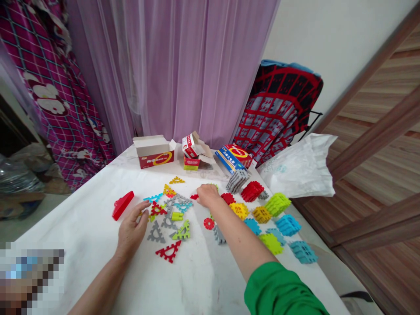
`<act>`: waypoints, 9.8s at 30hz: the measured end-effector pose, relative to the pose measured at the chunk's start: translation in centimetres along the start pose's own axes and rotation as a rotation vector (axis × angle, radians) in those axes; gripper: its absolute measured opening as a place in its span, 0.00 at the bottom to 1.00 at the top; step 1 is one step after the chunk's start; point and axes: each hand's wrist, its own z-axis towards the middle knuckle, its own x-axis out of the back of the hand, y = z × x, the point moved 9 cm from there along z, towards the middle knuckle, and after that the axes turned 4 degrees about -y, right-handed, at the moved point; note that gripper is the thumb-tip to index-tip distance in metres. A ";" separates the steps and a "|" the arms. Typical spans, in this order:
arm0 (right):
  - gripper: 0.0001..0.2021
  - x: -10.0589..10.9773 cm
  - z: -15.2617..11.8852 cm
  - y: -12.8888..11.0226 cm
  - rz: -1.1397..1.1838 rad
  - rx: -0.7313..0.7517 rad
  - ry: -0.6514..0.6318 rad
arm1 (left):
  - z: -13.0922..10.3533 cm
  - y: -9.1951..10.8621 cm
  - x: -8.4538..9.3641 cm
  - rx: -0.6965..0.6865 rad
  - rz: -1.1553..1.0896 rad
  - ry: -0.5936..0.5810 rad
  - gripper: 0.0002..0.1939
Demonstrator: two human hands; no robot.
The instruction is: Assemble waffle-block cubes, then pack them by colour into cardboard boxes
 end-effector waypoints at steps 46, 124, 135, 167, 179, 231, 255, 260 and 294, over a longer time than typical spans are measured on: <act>0.09 2.2 -4.9 -4.7 0.522 0.009 0.277 | 0.0 -0.2 1.2 0.032 -0.062 0.107 0.13; 0.13 -2.0 0.9 1.7 0.048 -0.108 -0.030 | 0.0 -1.2 0.3 0.110 -0.078 0.035 0.15; 0.13 -1.6 0.6 1.3 0.050 -0.113 -0.039 | 0.0 -1.1 0.3 0.120 -0.049 0.011 0.16; 0.18 1.8 0.5 -14.1 0.217 0.320 0.106 | -0.3 -4.7 1.8 0.302 -0.179 0.196 0.16; 0.15 0.6 -1.3 -9.8 0.426 0.006 0.182 | 0.3 -2.6 0.7 0.200 -0.099 0.038 0.15; 0.12 -1.4 0.0 2.6 0.117 -0.103 0.006 | 0.4 -2.5 0.8 0.248 0.003 -0.008 0.16; 0.15 0.1 0.5 -5.6 0.131 0.070 0.048 | 0.3 -2.5 1.0 0.262 -0.028 0.015 0.17; 0.15 0.0 1.1 -6.6 0.118 0.066 0.023 | 0.3 -2.7 0.8 0.260 -0.026 0.013 0.17; 0.20 -3.0 -4.4 -3.8 0.122 0.235 -0.065 | 0.4 -2.4 0.8 0.246 0.010 -0.014 0.17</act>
